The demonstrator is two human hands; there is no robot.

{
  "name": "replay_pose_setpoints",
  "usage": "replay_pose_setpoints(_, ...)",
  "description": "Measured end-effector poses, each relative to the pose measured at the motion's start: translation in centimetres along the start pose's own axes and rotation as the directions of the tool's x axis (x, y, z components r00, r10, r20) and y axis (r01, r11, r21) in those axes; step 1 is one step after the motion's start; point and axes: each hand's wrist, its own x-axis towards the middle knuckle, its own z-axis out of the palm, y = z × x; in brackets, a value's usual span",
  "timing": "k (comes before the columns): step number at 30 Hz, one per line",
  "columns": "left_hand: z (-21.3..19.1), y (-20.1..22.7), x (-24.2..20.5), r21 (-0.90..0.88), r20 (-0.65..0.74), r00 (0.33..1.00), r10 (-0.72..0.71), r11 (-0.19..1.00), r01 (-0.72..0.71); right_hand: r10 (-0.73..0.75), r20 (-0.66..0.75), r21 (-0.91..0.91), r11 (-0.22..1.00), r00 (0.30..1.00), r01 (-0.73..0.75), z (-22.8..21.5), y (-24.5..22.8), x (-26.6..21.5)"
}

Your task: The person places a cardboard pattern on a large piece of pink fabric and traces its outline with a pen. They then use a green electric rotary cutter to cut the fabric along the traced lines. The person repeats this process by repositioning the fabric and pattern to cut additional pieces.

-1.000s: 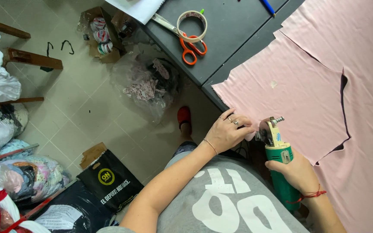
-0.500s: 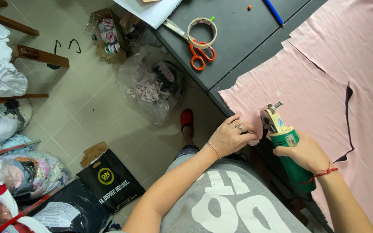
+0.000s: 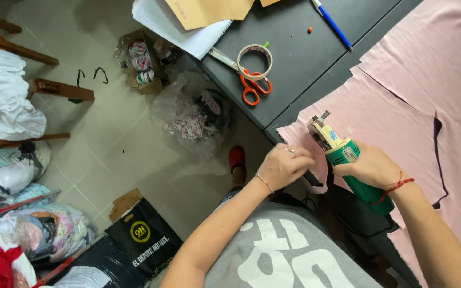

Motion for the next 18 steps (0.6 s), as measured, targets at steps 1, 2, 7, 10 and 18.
replay_pose_setpoints(1, -0.8, -0.4, 0.5, -0.007, 0.010, 1.000, 0.008, 1.000, -0.008, 0.007, -0.001, 0.013, 1.000, 1.000, -0.007, 0.6, 0.4, -0.4)
replay_pose_setpoints(2, -1.5, -1.1, 1.4, 0.175, -0.058, 0.998, -0.022, 0.984, 0.032, 0.011, -0.038, 0.000, 1.000, 0.999, -0.011, 1.0, 0.6, -0.7)
replay_pose_setpoints(7, -3.1, -4.6, 3.6, 0.343, -0.023, 1.000, -0.015, 0.939, 0.022, 0.174, -0.134, 0.183, 0.972, 0.976, -0.148, 5.6, 1.7, -2.5)
replay_pose_setpoints(10, -2.9, -5.2, 4.6, 0.314, 0.020, 1.000, 0.020, 0.949, -0.025, 0.304, -0.102, 0.367, 0.896, 0.947, -0.248, 7.5, 0.5, -3.3)
replay_pose_setpoints(18, -3.0, -6.4, 5.8, 0.242, 0.068, 0.997, 0.044, 0.969, -0.059, 0.403, -0.086, 0.793, 0.582, 0.911, -0.182, 6.8, -5.7, -3.5)
